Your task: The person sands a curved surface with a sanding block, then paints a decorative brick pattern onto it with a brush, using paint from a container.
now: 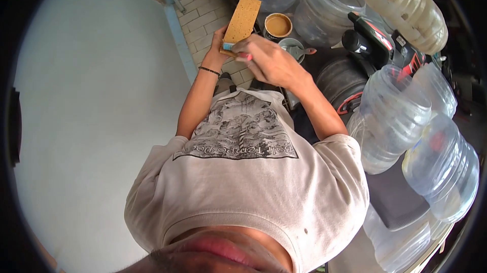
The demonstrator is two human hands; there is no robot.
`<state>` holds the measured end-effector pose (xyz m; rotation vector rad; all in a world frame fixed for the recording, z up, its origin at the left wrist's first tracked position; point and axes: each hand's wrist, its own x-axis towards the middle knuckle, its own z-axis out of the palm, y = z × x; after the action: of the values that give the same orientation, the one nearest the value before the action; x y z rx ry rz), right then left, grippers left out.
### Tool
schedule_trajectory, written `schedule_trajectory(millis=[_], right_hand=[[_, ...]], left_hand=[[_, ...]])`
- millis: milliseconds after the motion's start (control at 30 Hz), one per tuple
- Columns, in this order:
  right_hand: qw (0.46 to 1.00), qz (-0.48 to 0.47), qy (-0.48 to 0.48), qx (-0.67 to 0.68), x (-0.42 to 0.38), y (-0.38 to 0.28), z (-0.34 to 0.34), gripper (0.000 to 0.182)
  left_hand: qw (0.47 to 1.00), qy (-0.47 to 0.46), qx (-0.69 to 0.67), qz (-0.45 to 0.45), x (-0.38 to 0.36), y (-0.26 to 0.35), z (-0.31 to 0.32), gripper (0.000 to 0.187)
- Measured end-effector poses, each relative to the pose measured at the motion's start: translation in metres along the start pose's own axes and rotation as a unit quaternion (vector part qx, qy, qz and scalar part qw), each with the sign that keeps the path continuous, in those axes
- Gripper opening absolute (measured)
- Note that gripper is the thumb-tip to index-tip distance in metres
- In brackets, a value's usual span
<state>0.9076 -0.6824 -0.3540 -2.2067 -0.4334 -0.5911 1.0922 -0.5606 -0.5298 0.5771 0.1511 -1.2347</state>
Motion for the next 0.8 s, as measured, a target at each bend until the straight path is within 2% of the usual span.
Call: schedule_trajectory(millis=[67,100,133,167,233,300,333,367,433,533,633,700,800], right_hand=[[0.998,0.028,0.045,-0.038,0.004,0.016,-0.012,0.023],[0.995,0.041,0.067,-0.057,0.01,0.022,-0.016,0.022],[0.995,0.015,0.091,-0.033,0.025,0.027,-0.023,0.019],[0.992,0.04,0.106,-0.049,0.031,0.039,-0.022,0.016],[0.993,0.062,0.093,-0.034,0.039,0.044,-0.013,0.016],[0.998,-0.036,0.038,-0.042,0.039,0.035,0.006,0.017],[0.998,-0.059,0.013,-0.011,0.037,0.017,0.016,0.02],[0.998,-0.061,-0.023,0.025,0.031,0.001,0.029,0.022],[0.991,-0.107,-0.077,0.037,0.015,-0.017,0.052,0.024],[0.984,-0.118,-0.093,0.097,0.019,-0.044,0.057,0.019],[0.984,-0.129,-0.054,0.114,0.034,-0.052,0.06,0.021],[0.986,-0.131,-0.031,0.103,0.041,-0.057,0.075,0.018],[0.978,-0.165,-0.087,0.09,0.027,-0.08,0.104,0.021]], left_hand=[[0.997,-0.03,-0.063,0.028,-0.007,-0.004,-0.005,0.047],[0.998,-0.041,-0.039,0.034,-0.011,-0.005,-0.008,0.047],[0.998,-0.052,-0.015,0.041,-0.015,-0.006,-0.01,0.047],[0.997,-0.062,0.008,0.047,-0.02,-0.007,-0.01,0.047],[0.997,-0.024,0.015,0.071,-0.033,-0.013,-0.008,0.048],[0.995,0.004,0.024,0.093,-0.047,-0.01,-0.01,0.047],[0.995,0.025,-0.007,0.1,-0.051,-0.007,-0.016,0.045],[0.993,0.003,-0.079,0.086,-0.057,-0.002,-0.027,0.043],[0.962,0.149,0.056,0.223,-0.106,-0.007,0.028,0.044],[0.957,0.189,0.027,0.219,-0.113,0.005,-0.026,0.043],[0.947,0.1,-0.074,0.297,-0.135,-0.009,-0.063,0.042],[0.945,0.057,-0.101,0.307,-0.164,-0.023,-0.066,0.042],[0.934,0.042,-0.125,0.334,-0.207,-0.058,-0.069,0.042]])
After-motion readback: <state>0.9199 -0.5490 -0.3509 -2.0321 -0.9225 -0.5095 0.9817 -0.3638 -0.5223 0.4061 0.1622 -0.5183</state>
